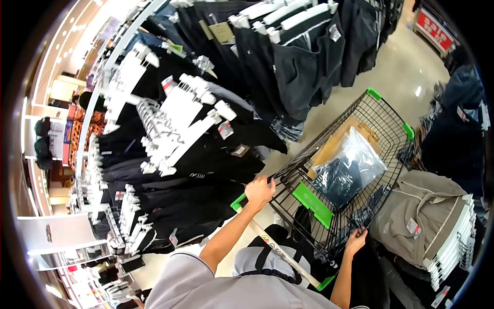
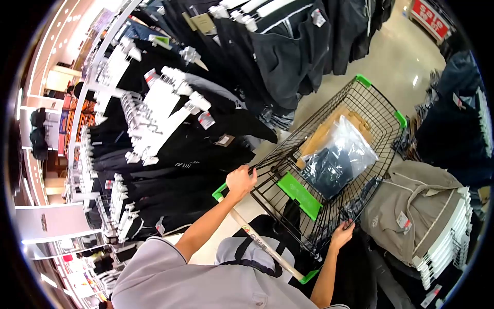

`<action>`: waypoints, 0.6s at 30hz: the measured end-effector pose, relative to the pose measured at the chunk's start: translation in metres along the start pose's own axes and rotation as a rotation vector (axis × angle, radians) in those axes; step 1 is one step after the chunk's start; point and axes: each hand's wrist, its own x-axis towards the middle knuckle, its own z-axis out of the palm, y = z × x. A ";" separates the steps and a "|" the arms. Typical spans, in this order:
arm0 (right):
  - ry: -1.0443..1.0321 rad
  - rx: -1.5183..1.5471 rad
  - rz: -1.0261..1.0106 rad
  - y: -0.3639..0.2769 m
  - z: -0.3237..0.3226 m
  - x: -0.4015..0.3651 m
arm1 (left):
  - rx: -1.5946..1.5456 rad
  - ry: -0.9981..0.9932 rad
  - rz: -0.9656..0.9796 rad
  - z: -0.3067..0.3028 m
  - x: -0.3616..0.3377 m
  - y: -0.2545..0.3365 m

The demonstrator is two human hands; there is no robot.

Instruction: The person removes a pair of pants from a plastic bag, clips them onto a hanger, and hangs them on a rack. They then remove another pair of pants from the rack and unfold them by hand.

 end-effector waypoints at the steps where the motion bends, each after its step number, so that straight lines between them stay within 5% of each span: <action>1: -0.001 0.002 -0.017 0.001 0.000 -0.001 | -0.007 0.010 -0.011 0.000 -0.004 -0.003; 6: -0.026 -0.149 -0.066 -0.029 -0.016 -0.038 | -0.042 0.047 0.014 0.001 -0.028 -0.024; 18: -0.088 -0.310 -0.185 0.017 -0.020 -0.098 | -0.046 0.068 -0.040 0.002 -0.112 -0.091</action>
